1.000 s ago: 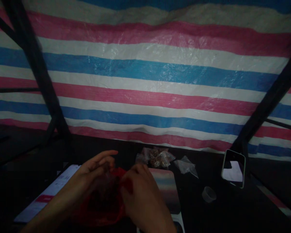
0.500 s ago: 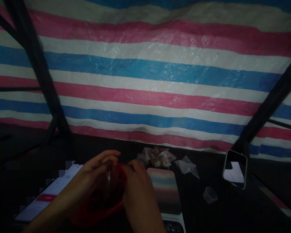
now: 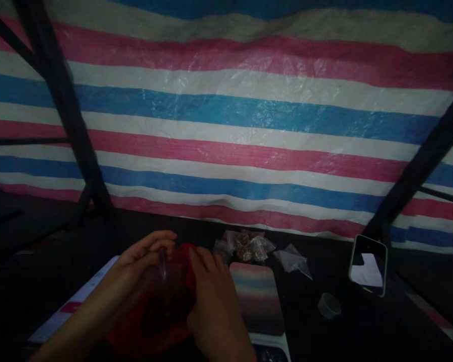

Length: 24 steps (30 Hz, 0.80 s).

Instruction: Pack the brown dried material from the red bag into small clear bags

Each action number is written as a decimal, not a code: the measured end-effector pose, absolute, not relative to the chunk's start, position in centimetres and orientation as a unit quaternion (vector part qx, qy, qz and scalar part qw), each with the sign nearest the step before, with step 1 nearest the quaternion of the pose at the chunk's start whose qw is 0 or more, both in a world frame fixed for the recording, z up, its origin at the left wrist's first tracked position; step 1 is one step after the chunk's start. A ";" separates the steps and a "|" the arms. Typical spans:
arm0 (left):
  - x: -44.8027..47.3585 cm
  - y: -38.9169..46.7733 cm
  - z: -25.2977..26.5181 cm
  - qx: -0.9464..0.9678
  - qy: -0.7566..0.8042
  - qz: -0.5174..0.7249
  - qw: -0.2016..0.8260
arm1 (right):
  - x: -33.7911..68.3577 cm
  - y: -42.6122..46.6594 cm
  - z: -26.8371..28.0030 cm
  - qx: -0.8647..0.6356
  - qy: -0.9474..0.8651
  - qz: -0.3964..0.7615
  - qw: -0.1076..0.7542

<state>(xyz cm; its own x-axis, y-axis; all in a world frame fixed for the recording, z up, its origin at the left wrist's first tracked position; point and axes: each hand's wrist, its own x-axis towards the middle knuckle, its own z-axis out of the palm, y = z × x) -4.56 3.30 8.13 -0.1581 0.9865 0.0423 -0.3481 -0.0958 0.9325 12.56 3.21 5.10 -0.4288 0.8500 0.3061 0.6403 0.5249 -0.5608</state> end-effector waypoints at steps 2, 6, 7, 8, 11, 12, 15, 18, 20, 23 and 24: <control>-4.7 3.1 8.5 0.372 0.418 0.646 0.519 | 12.3 3.2 5.0 -0.460 -0.828 0.165 0.274; -5.0 3.0 9.0 0.367 0.423 0.659 0.503 | 12.0 3.7 4.7 -0.472 -0.824 0.171 0.264; -5.2 2.9 9.1 0.365 0.425 0.664 0.496 | 12.1 3.9 4.6 -0.483 -0.817 0.174 0.263; -5.3 2.9 9.4 0.361 0.428 0.671 0.486 | 12.1 4.0 4.6 -0.497 -0.810 0.173 0.260; -5.7 2.6 10.2 0.337 0.436 0.697 0.460 | 12.5 4.2 4.5 -0.509 -0.798 0.189 0.262; -5.8 2.5 10.5 0.325 0.439 0.705 0.452 | 12.7 4.2 4.5 -0.495 -0.797 0.209 0.278; -6.1 2.2 11.2 0.284 0.440 0.727 0.443 | 13.1 4.0 4.6 -0.438 -0.788 0.273 0.336; -6.4 2.3 11.5 0.245 0.421 0.754 0.441 | 13.6 3.9 4.9 -0.434 -0.771 0.294 0.360; -6.6 3.0 11.7 0.217 0.400 0.780 0.430 | 13.9 4.0 5.2 -0.429 -0.756 0.308 0.387; -6.6 4.8 12.0 0.201 0.385 0.791 0.430 | 14.5 4.3 5.7 -0.403 -0.733 0.330 0.438; -6.6 5.4 12.0 0.211 0.392 0.777 0.445 | 14.7 4.5 5.7 -0.401 -0.726 0.330 0.451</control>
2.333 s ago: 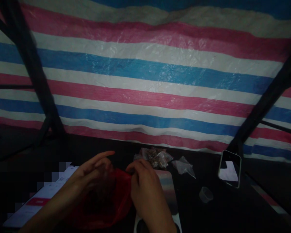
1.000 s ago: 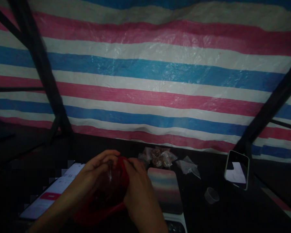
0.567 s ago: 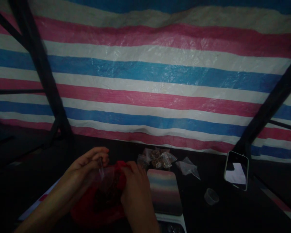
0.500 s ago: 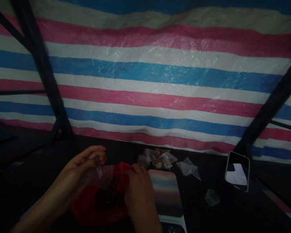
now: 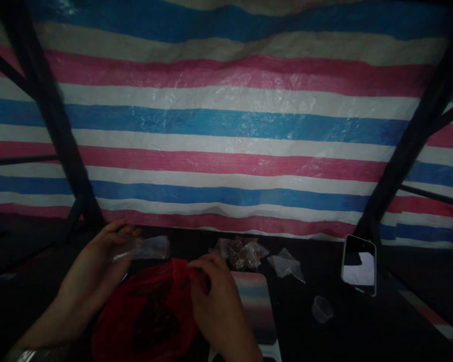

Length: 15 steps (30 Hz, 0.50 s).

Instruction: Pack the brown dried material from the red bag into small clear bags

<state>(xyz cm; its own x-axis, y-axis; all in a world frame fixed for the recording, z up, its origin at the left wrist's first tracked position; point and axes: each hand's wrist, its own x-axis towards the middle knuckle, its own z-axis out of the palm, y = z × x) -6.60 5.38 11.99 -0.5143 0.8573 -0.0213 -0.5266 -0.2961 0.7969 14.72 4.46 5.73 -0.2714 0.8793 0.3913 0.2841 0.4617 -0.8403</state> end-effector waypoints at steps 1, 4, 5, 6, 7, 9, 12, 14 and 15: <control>-6.6 5.9 11.9 0.227 0.403 0.754 0.467 | 15.0 4.6 5.7 -0.403 -0.720 0.324 0.462; -6.6 6.4 11.3 0.281 0.438 0.678 0.519 | 16.3 5.2 5.4 -0.430 -0.709 0.296 0.475; -6.6 6.3 10.9 0.297 0.445 0.659 0.528 | 16.8 5.3 5.2 -0.439 -0.708 0.287 0.473; -6.5 6.1 10.6 0.313 0.449 0.644 0.535 | 17.2 5.5 5.1 -0.448 -0.708 0.281 0.469; -6.5 5.9 10.2 0.328 0.450 0.631 0.541 | 17.6 5.6 5.1 -0.456 -0.707 0.273 0.467; -6.2 5.5 9.5 0.349 0.447 0.617 0.546 | 18.2 5.7 5.1 -0.464 -0.706 0.257 0.469; -5.8 5.3 8.9 0.352 0.442 0.630 0.532 | 18.5 5.5 5.3 -0.464 -0.706 0.246 0.474; -5.9 5.4 9.4 0.346 0.439 0.643 0.524 | 18.4 5.4 5.4 -0.458 -0.710 0.250 0.473; -6.0 5.5 9.9 0.340 0.435 0.651 0.521 | 18.3 5.3 5.4 -0.454 -0.712 0.252 0.473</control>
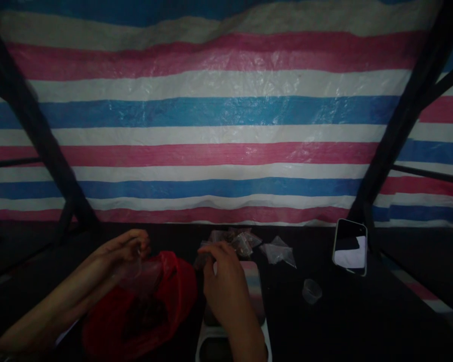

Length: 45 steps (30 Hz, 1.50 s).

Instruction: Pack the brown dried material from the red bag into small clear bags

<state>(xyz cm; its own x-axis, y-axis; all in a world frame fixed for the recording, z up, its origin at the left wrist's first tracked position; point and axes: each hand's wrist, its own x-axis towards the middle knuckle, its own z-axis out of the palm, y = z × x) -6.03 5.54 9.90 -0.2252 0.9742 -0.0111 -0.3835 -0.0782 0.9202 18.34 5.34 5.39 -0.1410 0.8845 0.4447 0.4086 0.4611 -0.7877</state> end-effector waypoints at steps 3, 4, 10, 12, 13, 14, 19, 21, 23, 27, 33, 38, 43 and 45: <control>-6.5 6.7 12.1 0.297 0.414 0.702 0.498 | 18.2 5.3 5.4 -0.445 -0.710 0.256 0.482; -6.5 7.4 12.8 0.280 0.406 0.720 0.488 | 18.2 5.3 5.3 -0.443 -0.707 0.257 0.488; -3.1 12.4 13.1 0.262 0.415 0.678 0.548 | 19.4 6.2 4.8 -0.448 -0.679 0.255 0.523; -0.9 12.9 12.6 0.279 0.416 0.645 0.577 | 20.0 6.4 4.9 -0.456 -0.653 0.258 0.546; 0.3 12.8 12.5 0.291 0.411 0.635 0.586 | 20.3 6.5 5.1 -0.457 -0.636 0.273 0.558; 1.6 12.6 12.5 0.306 0.403 0.628 0.591 | 20.4 6.4 5.3 -0.455 -0.616 0.299 0.570; 8.0 10.7 12.6 0.407 0.357 0.602 0.587 | 21.4 6.4 6.5 -0.431 -0.507 0.388 0.638; 9.3 10.4 12.6 0.448 0.371 0.593 0.556 | 22.7 6.8 6.4 -0.469 -0.489 0.357 0.643; 9.1 10.2 12.7 0.481 0.406 0.598 0.496 | 24.7 7.2 6.0 -0.552 -0.480 0.294 0.616; 4.4 8.9 13.3 0.511 0.491 0.615 0.345 | 28.4 7.6 4.4 -0.692 -0.442 0.182 0.541; -3.5 5.8 10.9 0.481 0.622 0.573 0.230 | 27.1 8.4 2.8 -0.769 -0.440 0.024 0.463; -4.8 4.4 8.3 0.478 0.639 0.573 0.186 | 24.0 11.4 2.5 -0.693 -0.574 0.031 0.435; -4.6 3.2 8.7 0.478 0.592 0.632 0.146 | 23.7 12.7 2.5 -0.650 -0.605 0.091 0.450; -4.5 2.5 9.0 0.479 0.578 0.642 0.153 | 23.8 12.6 3.3 -0.627 -0.611 0.141 0.462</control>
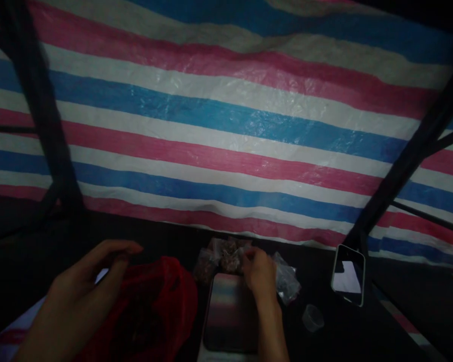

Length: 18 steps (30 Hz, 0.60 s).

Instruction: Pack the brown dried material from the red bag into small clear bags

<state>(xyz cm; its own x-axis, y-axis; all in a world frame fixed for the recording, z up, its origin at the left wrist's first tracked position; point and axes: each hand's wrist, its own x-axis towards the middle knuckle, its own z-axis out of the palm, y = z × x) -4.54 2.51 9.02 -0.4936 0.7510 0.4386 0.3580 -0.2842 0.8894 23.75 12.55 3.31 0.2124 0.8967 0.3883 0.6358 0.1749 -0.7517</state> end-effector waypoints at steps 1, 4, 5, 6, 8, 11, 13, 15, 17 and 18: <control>-4.5 2.2 9.1 0.483 0.575 0.640 0.166 | 23.7 12.3 3.9 -0.613 -0.613 0.167 0.469; -4.1 1.2 9.1 0.496 0.563 0.612 0.252 | 22.6 10.8 6.5 -0.573 -0.610 0.224 0.498; -3.8 1.0 9.0 0.499 0.553 0.598 0.297 | 21.9 10.1 7.5 -0.558 -0.606 0.244 0.511; -3.5 0.8 8.8 0.500 0.540 0.585 0.341 | 21.0 9.3 8.6 -0.540 -0.601 0.267 0.525; -3.1 0.7 8.5 0.495 0.512 0.567 0.414 | 18.7 7.5 10.5 -0.477 -0.585 0.362 0.546; -2.8 0.7 8.4 0.484 0.483 0.573 0.451 | 14.4 5.1 12.1 -0.410 -0.595 0.448 0.526; -3.1 0.6 8.6 0.478 0.473 0.586 0.453 | 11.7 4.2 12.1 -0.396 -0.606 0.470 0.505; -3.7 0.5 8.9 0.472 0.472 0.584 0.463 | 9.6 3.7 11.4 -0.399 -0.619 0.463 0.493; -4.5 0.3 9.1 0.468 0.480 0.570 0.474 | 8.2 3.6 10.6 -0.412 -0.629 0.444 0.488; -4.9 0.2 9.0 0.469 0.487 0.564 0.474 | 7.8 3.6 10.2 -0.419 -0.631 0.435 0.486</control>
